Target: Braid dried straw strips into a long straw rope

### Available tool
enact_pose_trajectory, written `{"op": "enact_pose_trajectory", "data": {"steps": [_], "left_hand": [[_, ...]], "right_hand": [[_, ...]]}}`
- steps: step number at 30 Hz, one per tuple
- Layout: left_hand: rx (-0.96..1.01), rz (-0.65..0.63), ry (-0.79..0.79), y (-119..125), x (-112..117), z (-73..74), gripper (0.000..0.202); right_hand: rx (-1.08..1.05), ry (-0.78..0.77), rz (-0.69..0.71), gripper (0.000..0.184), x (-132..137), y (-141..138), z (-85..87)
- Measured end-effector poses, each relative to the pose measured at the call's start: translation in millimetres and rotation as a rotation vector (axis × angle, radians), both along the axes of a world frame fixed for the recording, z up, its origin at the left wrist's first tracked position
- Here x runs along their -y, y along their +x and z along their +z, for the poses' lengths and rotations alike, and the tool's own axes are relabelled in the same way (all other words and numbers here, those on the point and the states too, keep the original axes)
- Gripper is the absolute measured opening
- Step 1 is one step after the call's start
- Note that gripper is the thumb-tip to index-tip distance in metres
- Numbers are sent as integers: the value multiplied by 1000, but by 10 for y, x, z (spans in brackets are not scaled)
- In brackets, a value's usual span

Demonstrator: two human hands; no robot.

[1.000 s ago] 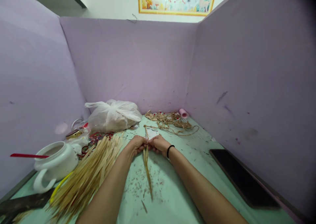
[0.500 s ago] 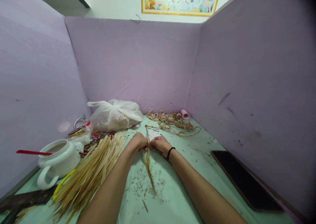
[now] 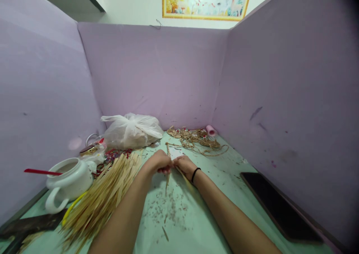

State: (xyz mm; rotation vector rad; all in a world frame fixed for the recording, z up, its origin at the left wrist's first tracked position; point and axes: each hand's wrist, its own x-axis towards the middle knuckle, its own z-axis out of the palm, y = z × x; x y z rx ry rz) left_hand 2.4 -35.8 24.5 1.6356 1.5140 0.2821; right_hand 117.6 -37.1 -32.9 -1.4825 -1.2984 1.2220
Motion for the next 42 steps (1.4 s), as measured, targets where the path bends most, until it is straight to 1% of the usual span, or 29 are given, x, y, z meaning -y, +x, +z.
{"op": "enact_pose_trajectory", "data": {"steps": [2, 3, 4, 5, 8, 9, 10, 11, 13, 16, 19, 20, 22, 26, 28, 32, 36, 39, 42], "left_hand": [[133, 185, -46, -80, -78, -6, 20], [188, 254, -72, -102, -111, -30, 20], [249, 285, -117, -111, -137, -65, 19], [311, 282, -181, -110, -155, -107, 19], [477, 212, -393, -75, -172, -234, 18], [500, 201, -436, -65, -169, -266, 17], [493, 196, -445, -59, -165, -289, 16], [460, 199, -421, -54, -159, -304, 14], [365, 220, -311, -46, -143, -316, 11], [265, 281, -138, -15, -112, -312, 9], [257, 323, -72, 32, -75, -300, 9], [261, 330, -67, 45, -64, -294, 9], [273, 339, -66, 66, -45, -282, 8], [310, 367, -95, 82, -43, -280, 8], [338, 376, -117, 73, -65, -302, 9], [408, 357, -171, 20, -130, -368, 12], [453, 303, -211, -39, -164, -402, 12], [447, 276, -223, -59, -165, -403, 14], [418, 276, -220, -71, -165, -393, 18]], "right_hand": [[-21, -14, 29, 15, -25, 18, -10], [-34, -21, 43, 15, -37, 27, -13], [-44, -21, 56, 15, -49, 36, -16], [-53, -21, 71, 16, -59, 44, -19], [-71, -16, 111, 16, -80, 67, -31], [-72, -16, 122, 15, -85, 74, -37], [-78, -19, 131, 14, -88, 81, -42], [-74, -19, 140, 13, -90, 87, -48], [8, 13, 154, 10, -90, 96, -57], [286, 133, 152, 7, -76, 98, -46], [527, 248, 123, 11, -44, 95, 10], [580, 263, 101, 12, -32, 92, 38], [644, 243, 42, 11, -6, 85, 104], [655, 133, -13, 8, 42, 57, 226], [664, 129, -17, 7, 71, 34, 265], [734, 243, 42, 9, 133, -34, 296], [852, 335, 32, 13, 169, -93, 286], [847, 337, 79, 11, 162, -77, 280], [758, 294, 159, 8, 114, 14, 294]]}}
